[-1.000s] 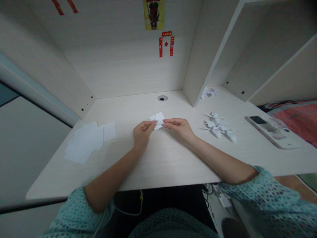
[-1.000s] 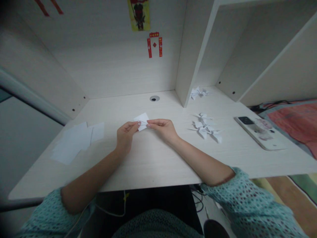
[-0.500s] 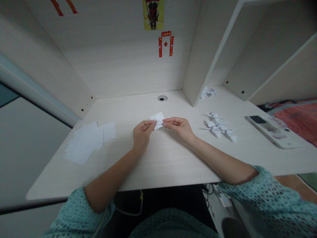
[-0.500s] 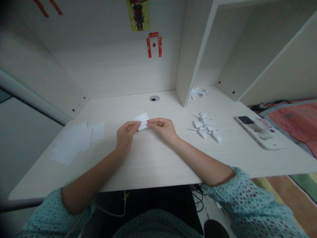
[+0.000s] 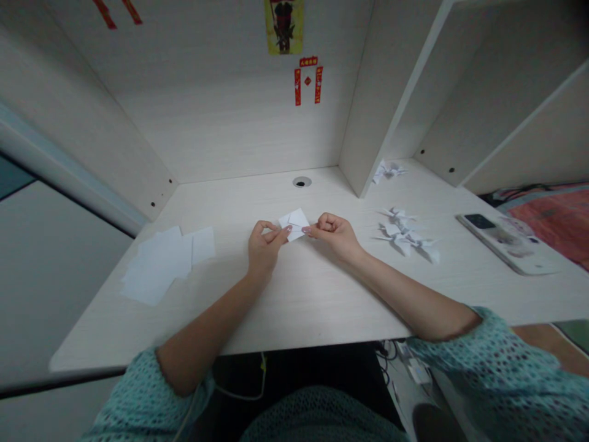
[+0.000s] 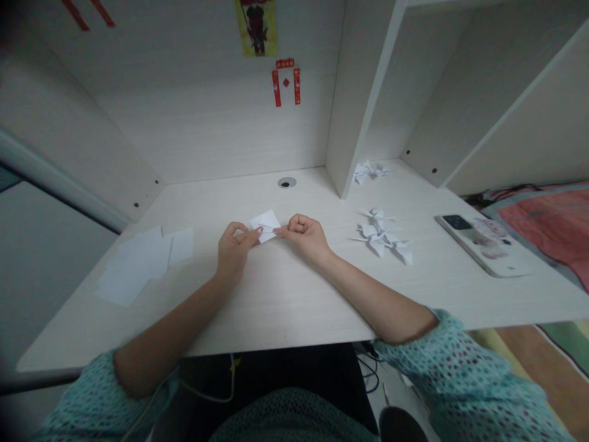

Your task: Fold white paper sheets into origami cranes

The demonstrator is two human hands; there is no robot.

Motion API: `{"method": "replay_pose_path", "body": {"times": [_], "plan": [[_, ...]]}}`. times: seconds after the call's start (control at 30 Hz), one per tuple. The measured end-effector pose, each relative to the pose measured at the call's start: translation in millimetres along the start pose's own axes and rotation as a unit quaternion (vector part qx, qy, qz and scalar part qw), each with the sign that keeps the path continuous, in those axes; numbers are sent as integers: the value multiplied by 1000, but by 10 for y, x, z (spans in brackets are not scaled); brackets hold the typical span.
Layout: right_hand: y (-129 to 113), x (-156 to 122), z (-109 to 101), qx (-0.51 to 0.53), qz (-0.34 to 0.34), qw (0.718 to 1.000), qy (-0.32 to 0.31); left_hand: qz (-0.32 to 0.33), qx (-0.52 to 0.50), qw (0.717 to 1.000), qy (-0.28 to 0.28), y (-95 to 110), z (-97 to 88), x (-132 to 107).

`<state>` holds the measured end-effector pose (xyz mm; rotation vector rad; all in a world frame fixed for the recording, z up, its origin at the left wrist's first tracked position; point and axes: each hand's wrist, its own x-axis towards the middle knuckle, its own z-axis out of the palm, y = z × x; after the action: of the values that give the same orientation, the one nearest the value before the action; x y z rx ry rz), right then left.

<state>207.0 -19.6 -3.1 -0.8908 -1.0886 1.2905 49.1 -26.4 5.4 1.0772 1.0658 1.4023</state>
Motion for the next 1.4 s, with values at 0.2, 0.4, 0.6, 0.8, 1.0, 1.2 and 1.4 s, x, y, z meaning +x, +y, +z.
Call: {"method": "replay_pose_path", "body": {"times": [0.2,0.4,0.6,0.8,1.0,1.2,1.4], "plan": [[-3,3,2,15,-8,1000,-2,3,-4,1000,-19,9,1,-1],[25,-13,7,-5,0,1000,-12,-24,34,998,-36,14,4,-18],[14,-32,27,-14,14,1000,-20,-29,56,998,-30,1,-8,3],[8,-23,20,-3,14,1000,-22,-34,63,997,-30,-48,-28,23],[53,10,-18,0,16,1000,-16,-48,78,994,-60,-54,-54,64],[64,31,-44,-30,15,999,17,-22,93,992,-86,-79,-71,66],[61,-31,79,32,3,999,-20,29,123,991,-42,-45,-22,-10]]}}
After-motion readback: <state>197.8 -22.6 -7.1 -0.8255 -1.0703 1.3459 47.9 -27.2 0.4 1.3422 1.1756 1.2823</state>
